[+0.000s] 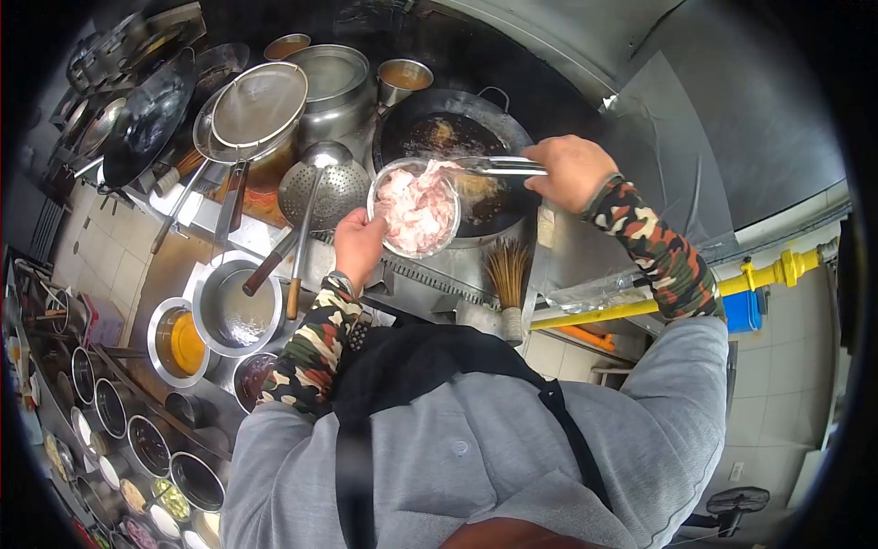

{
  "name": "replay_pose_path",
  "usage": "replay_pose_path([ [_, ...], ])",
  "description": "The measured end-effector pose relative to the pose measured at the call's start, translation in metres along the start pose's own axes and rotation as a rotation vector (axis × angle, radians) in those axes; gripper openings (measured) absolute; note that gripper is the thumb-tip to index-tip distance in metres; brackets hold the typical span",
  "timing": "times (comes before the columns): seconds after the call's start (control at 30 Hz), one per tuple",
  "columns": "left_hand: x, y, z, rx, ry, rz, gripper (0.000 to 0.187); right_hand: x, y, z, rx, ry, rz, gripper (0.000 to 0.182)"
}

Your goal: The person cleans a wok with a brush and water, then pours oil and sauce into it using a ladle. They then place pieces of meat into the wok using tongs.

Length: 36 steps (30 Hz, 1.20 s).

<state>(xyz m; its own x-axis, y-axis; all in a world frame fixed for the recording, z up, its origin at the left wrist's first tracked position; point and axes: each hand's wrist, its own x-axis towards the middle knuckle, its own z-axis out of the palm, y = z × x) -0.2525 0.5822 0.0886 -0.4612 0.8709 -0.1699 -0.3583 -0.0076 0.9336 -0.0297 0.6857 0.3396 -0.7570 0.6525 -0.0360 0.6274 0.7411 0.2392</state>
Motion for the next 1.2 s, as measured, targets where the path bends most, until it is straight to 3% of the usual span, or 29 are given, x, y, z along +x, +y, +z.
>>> replay_pose_path([
  [0.07, -0.001, -0.003, 0.0, -0.018, 0.002, -0.008, 0.011, -0.003, 0.005, -0.011, 0.11, -0.009, 0.048, 0.033],
  [0.4, -0.019, -0.001, -0.018, -0.061, 0.094, -0.146, 0.013, 0.023, 0.047, -0.021, 0.071, 0.013, 0.272, 0.036],
  [0.57, -0.033, 0.008, -0.022, -0.194, 0.151, -0.137, 0.016, 0.072, 0.084, 0.042, -0.027, -0.057, 0.364, 0.036],
  [0.7, -0.037, 0.0, -0.039, -0.131, 0.173, -0.145, 0.017, 0.117, 0.089, 0.105, -0.08, -0.163, 0.439, 0.031],
  [0.9, -0.043, -0.001, -0.047, -0.169, 0.184, -0.154, 0.017, 0.148, 0.115, 0.153, 0.059, -0.191, 0.624, 0.032],
  [1.03, -0.039, -0.003, -0.049, -0.11, 0.169, -0.159, 0.019, 0.129, 0.119, 0.099, 0.016, -0.047, 0.576, 0.036],
  [1.1, -0.033, -0.006, -0.044, -0.16, 0.167, -0.125, 0.018, 0.104, 0.099, 0.06, 0.101, 0.033, 0.405, 0.039],
  [1.2, -0.025, 0.001, -0.03, -0.037, 0.109, -0.057, 0.014, 0.067, 0.035, 0.019, 0.092, -0.073, 0.089, 0.036],
])
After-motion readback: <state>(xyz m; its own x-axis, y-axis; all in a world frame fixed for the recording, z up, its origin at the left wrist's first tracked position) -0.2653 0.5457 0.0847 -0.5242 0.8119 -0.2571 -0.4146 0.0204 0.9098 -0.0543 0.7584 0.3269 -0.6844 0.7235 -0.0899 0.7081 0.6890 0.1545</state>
